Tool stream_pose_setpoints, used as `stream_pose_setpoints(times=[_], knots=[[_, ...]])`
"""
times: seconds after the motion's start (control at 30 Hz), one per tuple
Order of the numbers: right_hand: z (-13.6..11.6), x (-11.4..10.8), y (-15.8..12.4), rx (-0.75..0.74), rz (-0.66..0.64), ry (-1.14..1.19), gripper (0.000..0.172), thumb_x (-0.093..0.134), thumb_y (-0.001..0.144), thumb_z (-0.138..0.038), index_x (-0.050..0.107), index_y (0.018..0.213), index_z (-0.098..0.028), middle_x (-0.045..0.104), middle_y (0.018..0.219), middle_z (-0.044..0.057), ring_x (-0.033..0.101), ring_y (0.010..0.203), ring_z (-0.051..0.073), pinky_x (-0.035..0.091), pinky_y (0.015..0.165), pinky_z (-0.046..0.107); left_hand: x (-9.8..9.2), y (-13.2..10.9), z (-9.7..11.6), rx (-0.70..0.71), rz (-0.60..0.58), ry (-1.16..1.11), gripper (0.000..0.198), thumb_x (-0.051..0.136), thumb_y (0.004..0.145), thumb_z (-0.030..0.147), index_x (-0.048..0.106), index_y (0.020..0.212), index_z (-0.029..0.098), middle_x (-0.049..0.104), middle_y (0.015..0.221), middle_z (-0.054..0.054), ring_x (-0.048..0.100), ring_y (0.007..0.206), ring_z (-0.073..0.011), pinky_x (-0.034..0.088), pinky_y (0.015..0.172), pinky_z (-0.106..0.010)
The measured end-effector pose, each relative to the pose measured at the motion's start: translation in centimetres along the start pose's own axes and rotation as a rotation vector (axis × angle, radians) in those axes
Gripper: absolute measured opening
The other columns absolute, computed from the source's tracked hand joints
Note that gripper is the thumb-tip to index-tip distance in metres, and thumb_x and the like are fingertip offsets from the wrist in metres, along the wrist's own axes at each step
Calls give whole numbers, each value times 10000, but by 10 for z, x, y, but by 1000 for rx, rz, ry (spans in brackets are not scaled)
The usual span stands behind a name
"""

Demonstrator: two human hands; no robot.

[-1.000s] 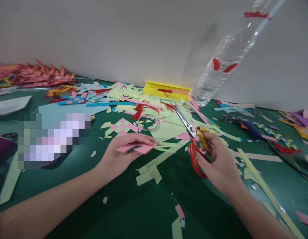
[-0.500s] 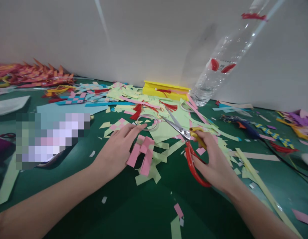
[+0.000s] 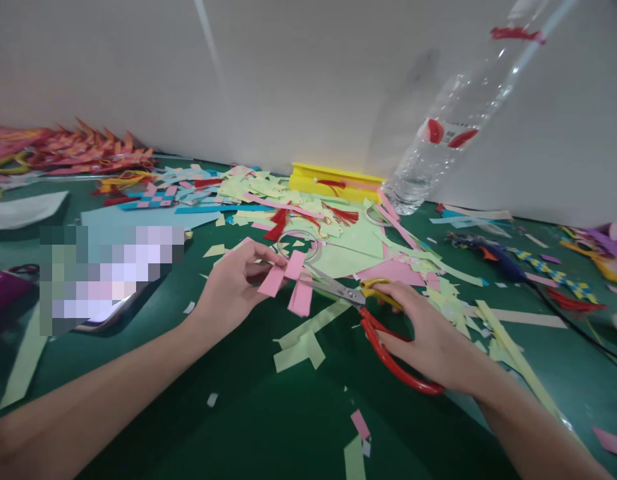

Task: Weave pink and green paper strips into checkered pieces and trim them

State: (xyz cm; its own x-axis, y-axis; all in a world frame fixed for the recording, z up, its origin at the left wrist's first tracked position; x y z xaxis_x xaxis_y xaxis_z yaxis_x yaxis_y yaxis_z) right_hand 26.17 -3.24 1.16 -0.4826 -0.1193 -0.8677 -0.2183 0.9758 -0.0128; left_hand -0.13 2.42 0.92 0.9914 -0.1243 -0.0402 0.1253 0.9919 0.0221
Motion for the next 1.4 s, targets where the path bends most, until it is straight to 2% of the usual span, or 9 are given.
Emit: stream_pose_setpoints(times=[0.2, 0.47, 0.73, 0.9, 1.1, 1.2, 1.27, 1.33, 1.4], knots=[[0, 3, -2, 26, -31, 44, 579, 585, 778, -475, 441, 1306, -287, 504, 1346, 85, 492, 1223, 296, 482, 941, 479, 4, -7, 7, 225, -40, 155, 255, 697, 713, 192, 573, 935, 206, 677, 952, -53, 662, 924, -227, 517, 805, -315], [-3, 2, -2, 4, 47, 83, 500, 567, 800, -416, 483, 1280, -300, 543, 1317, 60, 547, 1169, 274, 526, 893, 416, 7, -12, 7, 214, -50, 99, 378, 695, 713, 177, 557, 1063, 218, 664, 1143, -90, 652, 992, -251, 533, 747, -295], [-7, 2, -2, 54, 76, 34, 518, 581, 772, -429, 503, 1258, -268, 540, 1321, 72, 524, 1190, 288, 499, 929, 441, 8, -16, 6, 227, -44, 228, 399, 655, 780, 201, 563, 1166, 240, 628, 1231, -90, 526, 1204, -289, 528, 736, -260], [-9, 4, -2, 46, 81, 29, 512, 591, 763, -429, 520, 1244, -266, 547, 1321, 68, 518, 1196, 300, 500, 923, 459, 11, -18, 5, 230, -87, 270, 454, 626, 779, 146, 546, 1212, 259, 572, 1306, -58, 477, 1256, -264, 501, 871, -279], [-7, 2, -2, 53, 81, 69, 481, 573, 775, -406, 541, 1235, -270, 570, 1296, 63, 544, 1166, 297, 506, 915, 462, 13, -17, 8, 255, -36, 264, 479, 670, 753, 175, 571, 1209, 285, 536, 1327, -37, 436, 1279, -260, 419, 1007, -323], [-6, 1, -2, 60, 87, 80, 492, 568, 773, -423, 540, 1239, -270, 575, 1287, 61, 547, 1161, 294, 504, 919, 461, 12, -14, 4, 113, -32, -32, 451, 690, 732, 189, 581, 1162, 270, 552, 1293, -49, 571, 1125, -235, 521, 868, -290], [-5, 1, -2, 46, 104, 55, 491, 571, 770, -426, 543, 1234, -270, 571, 1291, 63, 540, 1168, 299, 504, 916, 464, 13, -11, 0, -94, -16, -257, 377, 696, 726, 202, 609, 1092, 230, 661, 1065, -59, 674, 848, -188, 565, 699, -252], [-5, 0, -3, 15, 126, 9, 487, 573, 772, -427, 540, 1231, -268, 562, 1300, 66, 522, 1185, 305, 500, 916, 467, 14, -8, -1, -287, -24, -389, 201, 653, 778, 259, 648, 963, 179, 686, 784, -45, 659, 615, -149, 552, 560, -224], [-6, -1, -3, -39, 140, -37, 484, 569, 782, -428, 527, 1234, -262, 555, 1306, 69, 503, 1200, 305, 491, 924, 473, 14, -6, -1, -428, -74, -438, 226, 578, 837, 352, 663, 809, 145, 662, 635, -51, 626, 520, -145, 538, 506, -229]])
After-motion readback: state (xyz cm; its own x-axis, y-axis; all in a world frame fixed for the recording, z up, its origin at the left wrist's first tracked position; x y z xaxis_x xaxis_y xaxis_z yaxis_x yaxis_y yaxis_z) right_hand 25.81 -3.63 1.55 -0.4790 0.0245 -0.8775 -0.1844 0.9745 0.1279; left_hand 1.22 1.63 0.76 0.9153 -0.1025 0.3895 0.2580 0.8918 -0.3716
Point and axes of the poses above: each hand's wrist, its own y-axis towards the middle knuckle, its own x-axis out of the palm, z = x × y, the point moved 2 cm from there along y, towards the middle knuckle
